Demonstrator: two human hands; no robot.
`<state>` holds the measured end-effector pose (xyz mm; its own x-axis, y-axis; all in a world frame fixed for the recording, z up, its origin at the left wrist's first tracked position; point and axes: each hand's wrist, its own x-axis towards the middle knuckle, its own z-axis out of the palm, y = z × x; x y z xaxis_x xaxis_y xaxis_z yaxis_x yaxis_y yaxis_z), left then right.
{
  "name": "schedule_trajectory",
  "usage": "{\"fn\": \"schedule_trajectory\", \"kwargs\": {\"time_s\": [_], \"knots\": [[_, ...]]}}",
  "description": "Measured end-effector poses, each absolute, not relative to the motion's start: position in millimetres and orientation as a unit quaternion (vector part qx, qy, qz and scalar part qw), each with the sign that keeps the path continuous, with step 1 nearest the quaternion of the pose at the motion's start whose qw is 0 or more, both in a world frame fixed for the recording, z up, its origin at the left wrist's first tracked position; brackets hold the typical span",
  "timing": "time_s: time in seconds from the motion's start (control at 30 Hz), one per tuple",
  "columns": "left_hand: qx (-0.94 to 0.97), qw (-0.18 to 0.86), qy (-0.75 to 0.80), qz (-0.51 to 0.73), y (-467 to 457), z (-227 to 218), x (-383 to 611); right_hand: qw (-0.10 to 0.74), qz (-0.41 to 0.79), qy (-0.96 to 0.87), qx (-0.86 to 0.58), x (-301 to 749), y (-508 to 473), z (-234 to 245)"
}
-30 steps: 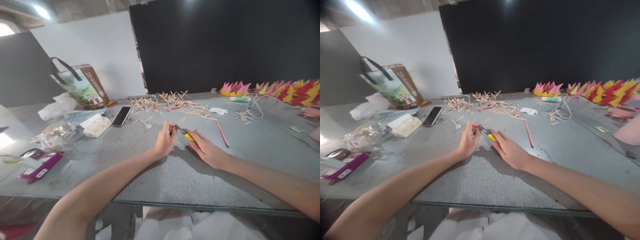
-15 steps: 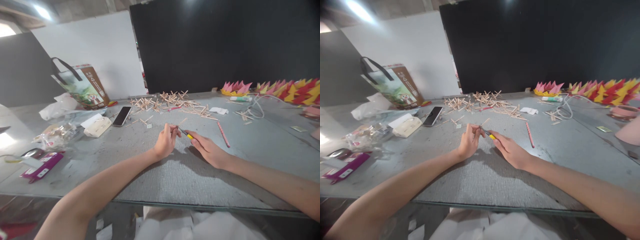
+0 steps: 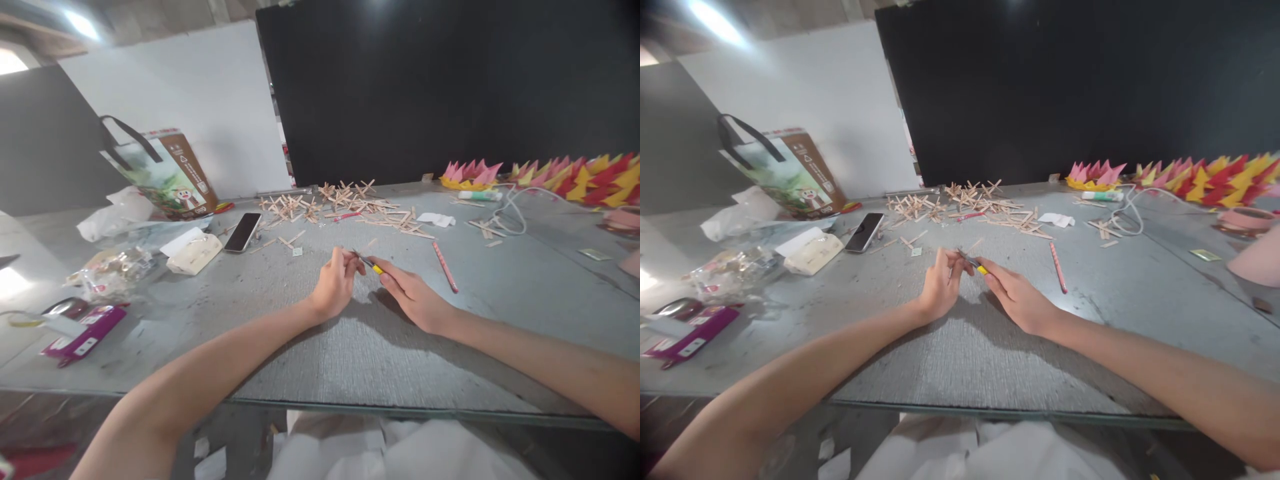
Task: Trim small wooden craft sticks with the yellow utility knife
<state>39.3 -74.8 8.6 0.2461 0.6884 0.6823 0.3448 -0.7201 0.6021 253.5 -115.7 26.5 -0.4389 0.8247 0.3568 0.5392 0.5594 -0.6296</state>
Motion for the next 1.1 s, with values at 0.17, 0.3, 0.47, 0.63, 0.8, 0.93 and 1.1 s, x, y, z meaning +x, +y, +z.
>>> {"fn": "schedule_trajectory", "kwargs": {"time_s": [0.17, 0.3, 0.47, 0.63, 0.8, 0.93, 1.1], "knots": [[0.757, 0.147, 0.348, 0.533, -71.2, 10.9, 36.6, 0.327, 0.208, -0.816, -0.429, 253.4, -113.6, 24.1], [0.768, 0.133, 0.332, 0.531, -69.6, 9.3, 34.3, 0.324, 0.215, -0.814, -0.431, 254.7, -114.6, 23.7], [0.794, 0.146, 0.316, 0.499, -69.9, 6.7, 35.7, 0.321, 0.219, -0.812, -0.436, 254.0, -114.8, 23.2], [0.795, 0.167, 0.328, 0.482, -71.7, 5.8, 38.4, 0.336, 0.217, -0.813, -0.423, 253.2, -112.7, 22.2], [0.79, 0.169, 0.323, 0.492, -72.5, 7.5, 38.6, 0.344, 0.2, -0.825, -0.401, 252.1, -112.1, 23.2], [0.787, 0.175, 0.323, 0.495, -73.0, 8.9, 38.5, 0.339, 0.177, -0.834, -0.398, 252.1, -112.9, 24.2], [0.786, 0.182, 0.322, 0.496, -74.7, 10.6, 38.1, 0.339, 0.139, -0.839, -0.403, 252.8, -114.3, 25.1]]}}
